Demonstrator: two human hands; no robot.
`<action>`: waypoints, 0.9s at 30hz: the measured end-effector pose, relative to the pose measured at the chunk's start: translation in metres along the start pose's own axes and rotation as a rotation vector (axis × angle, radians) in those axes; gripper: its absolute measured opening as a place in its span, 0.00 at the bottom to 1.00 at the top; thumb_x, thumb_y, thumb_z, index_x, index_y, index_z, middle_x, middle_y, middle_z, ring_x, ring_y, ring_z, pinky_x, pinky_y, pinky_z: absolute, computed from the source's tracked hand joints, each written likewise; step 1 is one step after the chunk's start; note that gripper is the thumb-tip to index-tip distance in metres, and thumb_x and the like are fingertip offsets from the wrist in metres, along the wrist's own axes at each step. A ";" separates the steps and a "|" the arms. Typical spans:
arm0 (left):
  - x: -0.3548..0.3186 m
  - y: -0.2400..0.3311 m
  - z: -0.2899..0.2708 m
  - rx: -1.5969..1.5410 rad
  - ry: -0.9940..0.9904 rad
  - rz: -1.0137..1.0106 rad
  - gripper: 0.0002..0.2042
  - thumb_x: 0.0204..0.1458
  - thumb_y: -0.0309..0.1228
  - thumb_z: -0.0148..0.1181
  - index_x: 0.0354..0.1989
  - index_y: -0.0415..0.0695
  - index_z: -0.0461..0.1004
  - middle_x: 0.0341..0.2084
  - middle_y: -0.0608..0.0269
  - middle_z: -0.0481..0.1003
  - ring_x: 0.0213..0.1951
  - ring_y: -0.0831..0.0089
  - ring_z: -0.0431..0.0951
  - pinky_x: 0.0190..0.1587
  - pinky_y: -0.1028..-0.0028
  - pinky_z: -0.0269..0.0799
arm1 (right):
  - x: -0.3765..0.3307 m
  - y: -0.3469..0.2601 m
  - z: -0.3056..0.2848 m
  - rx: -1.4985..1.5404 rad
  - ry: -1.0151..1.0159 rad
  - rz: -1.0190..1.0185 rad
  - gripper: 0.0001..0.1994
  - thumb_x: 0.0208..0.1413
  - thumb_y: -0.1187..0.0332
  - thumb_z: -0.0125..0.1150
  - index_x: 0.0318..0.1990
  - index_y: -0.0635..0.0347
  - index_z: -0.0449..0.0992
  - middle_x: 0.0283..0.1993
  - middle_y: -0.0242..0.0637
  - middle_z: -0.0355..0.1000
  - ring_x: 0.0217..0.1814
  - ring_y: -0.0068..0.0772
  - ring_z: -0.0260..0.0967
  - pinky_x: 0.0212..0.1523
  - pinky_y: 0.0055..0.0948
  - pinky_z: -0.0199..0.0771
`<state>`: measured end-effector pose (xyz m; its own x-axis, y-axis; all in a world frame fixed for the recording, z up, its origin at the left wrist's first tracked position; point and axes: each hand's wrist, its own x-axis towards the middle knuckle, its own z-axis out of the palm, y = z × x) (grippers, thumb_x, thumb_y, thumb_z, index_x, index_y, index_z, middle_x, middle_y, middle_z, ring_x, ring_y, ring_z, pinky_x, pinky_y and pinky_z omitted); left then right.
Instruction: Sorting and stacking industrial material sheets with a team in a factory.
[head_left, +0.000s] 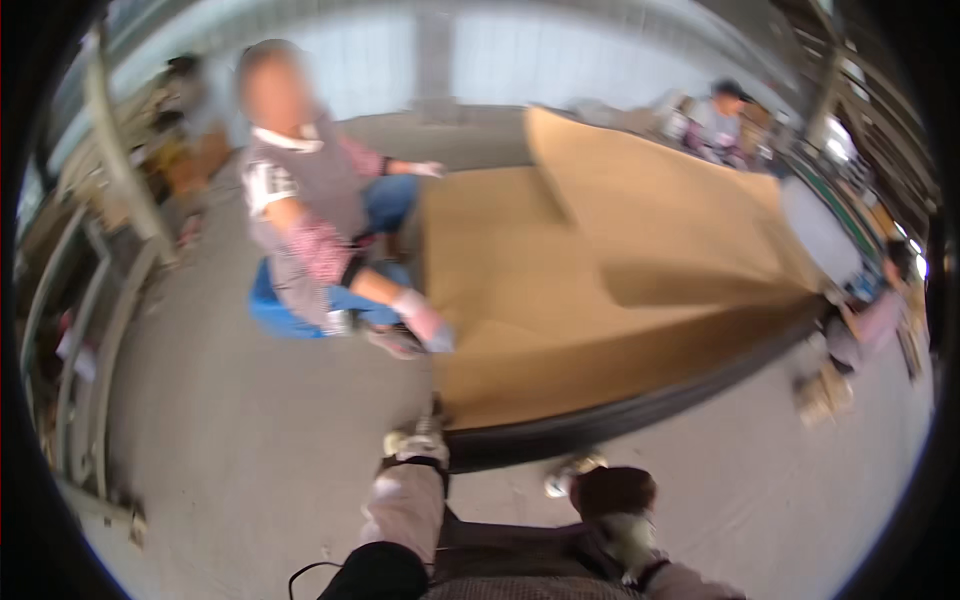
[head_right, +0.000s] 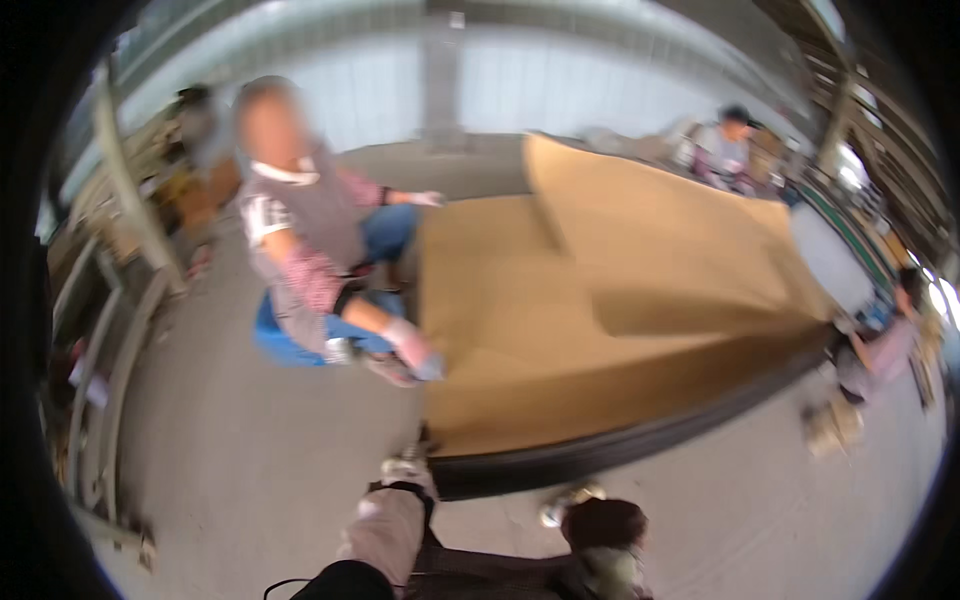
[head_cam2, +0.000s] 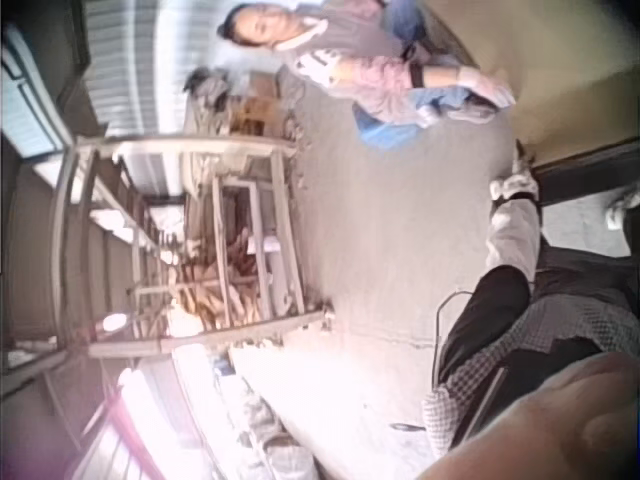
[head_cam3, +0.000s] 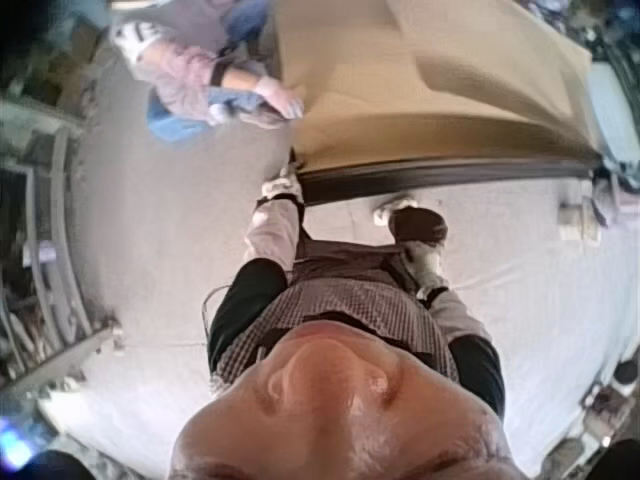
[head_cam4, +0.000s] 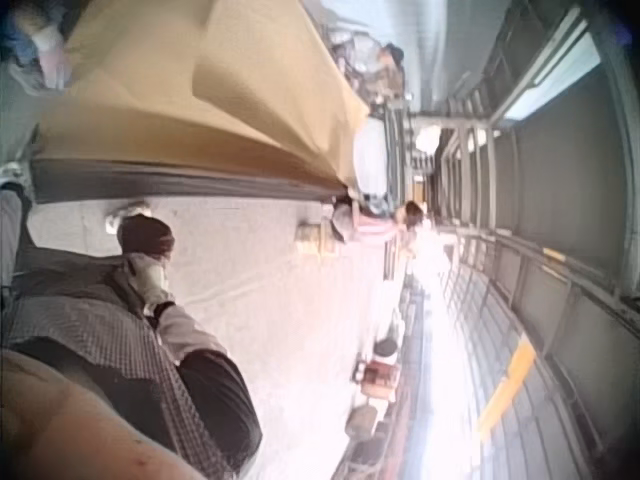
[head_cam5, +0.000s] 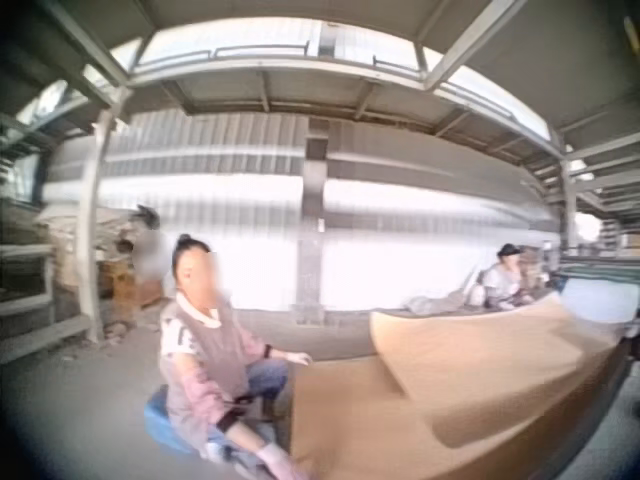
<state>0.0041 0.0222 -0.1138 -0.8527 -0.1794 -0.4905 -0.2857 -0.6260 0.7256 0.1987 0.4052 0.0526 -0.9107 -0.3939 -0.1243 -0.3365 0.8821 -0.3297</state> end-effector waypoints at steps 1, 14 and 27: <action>-0.007 0.006 -0.018 -0.010 0.030 -0.004 0.33 0.50 0.23 0.63 0.67 0.55 0.63 0.50 0.55 0.76 0.44 0.59 0.78 0.45 0.61 0.76 | -0.003 -0.003 0.003 -0.007 -0.007 0.007 0.13 0.52 0.54 0.59 0.33 0.53 0.78 0.31 0.40 0.77 0.35 0.49 0.75 0.36 0.47 0.74; -0.038 0.015 -0.014 -0.052 0.054 -0.052 0.31 0.51 0.26 0.63 0.66 0.55 0.64 0.50 0.55 0.75 0.44 0.56 0.78 0.45 0.58 0.77 | -0.021 0.010 0.004 0.004 -0.036 0.023 0.15 0.52 0.55 0.57 0.33 0.57 0.76 0.32 0.46 0.77 0.35 0.51 0.75 0.38 0.48 0.74; -0.035 0.012 -0.015 -0.086 0.035 -0.017 0.32 0.51 0.26 0.63 0.67 0.54 0.63 0.52 0.55 0.73 0.47 0.57 0.77 0.47 0.58 0.76 | -0.025 0.002 0.004 -0.012 -0.005 0.045 0.14 0.53 0.55 0.58 0.33 0.57 0.77 0.30 0.44 0.76 0.33 0.50 0.75 0.36 0.47 0.74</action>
<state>0.0371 0.0098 -0.0950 -0.8316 -0.1940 -0.5204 -0.2599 -0.6921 0.6734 0.2221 0.4158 0.0509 -0.9239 -0.3547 -0.1438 -0.2976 0.9020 -0.3128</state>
